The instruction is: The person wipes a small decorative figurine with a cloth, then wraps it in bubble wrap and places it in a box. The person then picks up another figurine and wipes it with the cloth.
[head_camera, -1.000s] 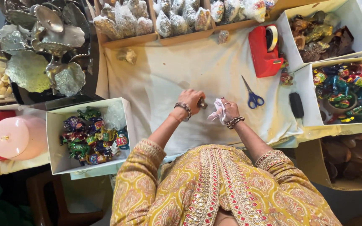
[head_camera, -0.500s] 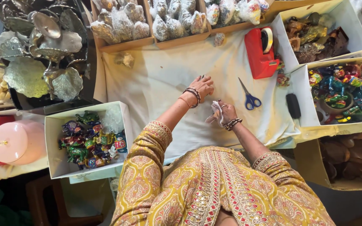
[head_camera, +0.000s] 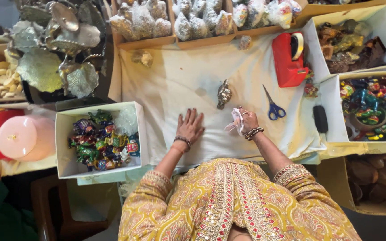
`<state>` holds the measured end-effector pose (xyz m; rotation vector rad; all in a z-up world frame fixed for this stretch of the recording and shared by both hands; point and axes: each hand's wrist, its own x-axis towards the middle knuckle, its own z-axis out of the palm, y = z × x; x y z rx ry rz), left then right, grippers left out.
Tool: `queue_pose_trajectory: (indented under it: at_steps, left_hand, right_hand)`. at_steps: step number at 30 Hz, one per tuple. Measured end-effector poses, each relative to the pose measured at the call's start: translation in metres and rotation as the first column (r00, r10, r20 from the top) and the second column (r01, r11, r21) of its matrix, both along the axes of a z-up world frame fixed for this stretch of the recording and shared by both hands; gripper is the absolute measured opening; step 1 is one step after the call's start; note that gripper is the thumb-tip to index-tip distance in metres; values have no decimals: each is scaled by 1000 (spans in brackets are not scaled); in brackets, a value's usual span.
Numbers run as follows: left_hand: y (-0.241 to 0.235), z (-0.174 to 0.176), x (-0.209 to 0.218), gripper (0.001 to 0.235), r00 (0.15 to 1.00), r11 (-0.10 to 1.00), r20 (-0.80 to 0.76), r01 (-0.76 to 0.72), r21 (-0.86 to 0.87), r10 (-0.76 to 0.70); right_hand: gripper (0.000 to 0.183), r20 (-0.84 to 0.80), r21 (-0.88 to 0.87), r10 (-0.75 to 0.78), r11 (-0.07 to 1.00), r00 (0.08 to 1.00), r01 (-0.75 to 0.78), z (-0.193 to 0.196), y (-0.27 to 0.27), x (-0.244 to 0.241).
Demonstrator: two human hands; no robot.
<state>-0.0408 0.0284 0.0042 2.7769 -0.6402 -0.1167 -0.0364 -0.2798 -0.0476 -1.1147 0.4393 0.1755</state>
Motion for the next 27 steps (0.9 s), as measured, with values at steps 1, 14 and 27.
queue_pose_trajectory:
  at_steps: [1,14,27]
  left_hand:
    - [7,-5,-16,70,996,999,90,9,45,-13]
    - [-18,-17,-60,58,945,944,0,-328,-33,328]
    - [-73,-7,-156,64,816,820,-83,-572,21,572]
  right_hand:
    - [37,10,-10,2,1000,1000,-2,-3,-2,0]
    - [46,-46,-317,391,867,919,-385,-23,-53,28]
    - [36,469,-883,550,285,691,373,110,-68,-2]
